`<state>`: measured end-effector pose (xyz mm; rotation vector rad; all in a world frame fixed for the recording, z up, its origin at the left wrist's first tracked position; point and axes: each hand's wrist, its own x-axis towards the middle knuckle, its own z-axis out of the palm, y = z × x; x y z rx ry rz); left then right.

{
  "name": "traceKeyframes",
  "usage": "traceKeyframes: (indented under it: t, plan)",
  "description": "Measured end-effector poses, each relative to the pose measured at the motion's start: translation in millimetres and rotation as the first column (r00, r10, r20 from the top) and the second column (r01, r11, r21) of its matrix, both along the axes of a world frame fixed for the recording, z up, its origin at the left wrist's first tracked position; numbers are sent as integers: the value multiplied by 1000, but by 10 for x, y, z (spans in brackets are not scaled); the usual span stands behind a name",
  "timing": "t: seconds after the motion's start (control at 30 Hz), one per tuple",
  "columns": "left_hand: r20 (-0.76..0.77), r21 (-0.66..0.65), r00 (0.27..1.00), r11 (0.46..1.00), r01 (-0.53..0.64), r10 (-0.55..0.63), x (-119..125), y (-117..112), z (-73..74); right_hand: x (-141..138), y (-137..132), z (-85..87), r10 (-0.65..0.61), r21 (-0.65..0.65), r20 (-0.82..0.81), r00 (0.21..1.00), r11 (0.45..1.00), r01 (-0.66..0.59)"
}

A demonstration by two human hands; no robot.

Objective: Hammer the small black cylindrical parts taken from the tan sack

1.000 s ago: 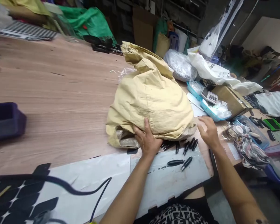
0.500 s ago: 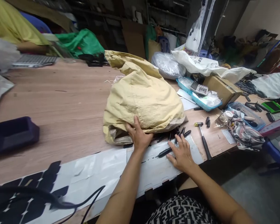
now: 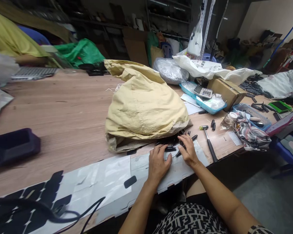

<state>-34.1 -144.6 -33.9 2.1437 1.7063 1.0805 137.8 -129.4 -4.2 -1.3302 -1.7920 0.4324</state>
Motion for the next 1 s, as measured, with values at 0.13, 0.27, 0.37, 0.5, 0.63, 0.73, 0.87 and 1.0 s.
traceKeyframes:
  t: [0.13,0.27,0.37,0.5,0.63,0.73,0.87,1.0]
  plan:
    - [-16,0,1000,1000,8,-8,-52,50,-40,49,2,2,-2,9,-205,979,1000,4]
    - [-7,3,1000,1000,24,-24,-76,50,-85,35,-76,1,53,110,-91,994,993,-43]
    - [7,-12,1000,999,29,-29,-73,44,-79,22,-187,-11,17,144,147,989,989,-38]
    - [38,-34,999,999,31,-30,-57,33,-30,13,-284,-59,-105,99,302,948,992,78]
    - [102,-67,995,998,8,-1,-48,17,6,-7,-292,-73,-142,33,313,939,990,139]
    - [138,-103,990,994,-27,41,-80,-5,8,61,-316,-17,-125,38,316,941,992,119]
    - [167,-132,986,991,0,22,-204,-53,-12,400,-361,97,-267,124,350,898,963,238]
    - [161,-121,987,993,-8,28,-359,-115,-38,830,-363,154,-527,92,446,724,831,549]
